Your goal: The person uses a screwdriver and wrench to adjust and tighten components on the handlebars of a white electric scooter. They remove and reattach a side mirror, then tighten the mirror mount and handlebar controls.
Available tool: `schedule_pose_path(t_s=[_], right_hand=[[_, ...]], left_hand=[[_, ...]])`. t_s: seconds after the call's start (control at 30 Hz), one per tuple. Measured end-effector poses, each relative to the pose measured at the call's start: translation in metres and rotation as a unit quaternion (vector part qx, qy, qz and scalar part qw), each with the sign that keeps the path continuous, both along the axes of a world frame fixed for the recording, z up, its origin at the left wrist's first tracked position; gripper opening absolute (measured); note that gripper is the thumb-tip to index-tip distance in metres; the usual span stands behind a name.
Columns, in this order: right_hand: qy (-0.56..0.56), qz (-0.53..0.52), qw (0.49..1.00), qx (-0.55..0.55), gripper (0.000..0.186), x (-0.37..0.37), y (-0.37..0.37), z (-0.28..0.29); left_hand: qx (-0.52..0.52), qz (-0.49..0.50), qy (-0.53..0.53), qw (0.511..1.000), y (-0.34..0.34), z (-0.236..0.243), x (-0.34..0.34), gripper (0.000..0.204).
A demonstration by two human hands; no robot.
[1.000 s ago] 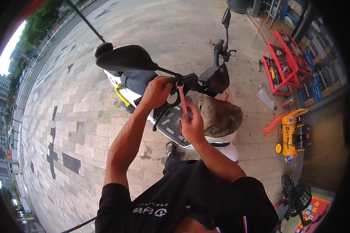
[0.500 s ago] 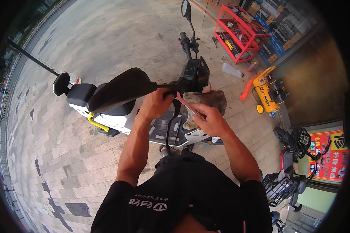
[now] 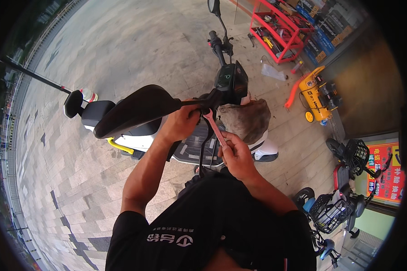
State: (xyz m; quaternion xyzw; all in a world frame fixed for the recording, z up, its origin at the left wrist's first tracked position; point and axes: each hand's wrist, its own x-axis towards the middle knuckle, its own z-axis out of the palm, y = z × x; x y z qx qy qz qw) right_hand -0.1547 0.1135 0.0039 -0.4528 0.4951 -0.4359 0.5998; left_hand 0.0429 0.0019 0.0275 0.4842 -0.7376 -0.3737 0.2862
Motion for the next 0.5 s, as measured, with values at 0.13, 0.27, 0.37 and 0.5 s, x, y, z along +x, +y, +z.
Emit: schedule_pose_path(t_s=[0.13,0.27,0.37,0.5], right_hand=[[-0.040,0.004,0.999,0.030,0.035,-0.001,0.006,0.007],[-0.090,-0.041,0.993,0.061,0.036,0.027,0.020,0.012],[-0.178,-0.089,0.977,0.070,0.040,0.056,0.021,0.009],[-0.251,-0.156,0.950,0.100,0.041,0.092,0.019,0.003]], left_hand=[[0.035,-0.034,-0.044,0.998,-0.004,0.004,0.006,0.031],[0.022,-0.050,-0.015,0.998,-0.006,-0.003,0.009,0.032],[0.010,-0.041,0.010,0.999,-0.009,-0.011,0.012,0.030],[0.032,-0.020,0.042,0.998,-0.011,-0.020,0.012,0.029]])
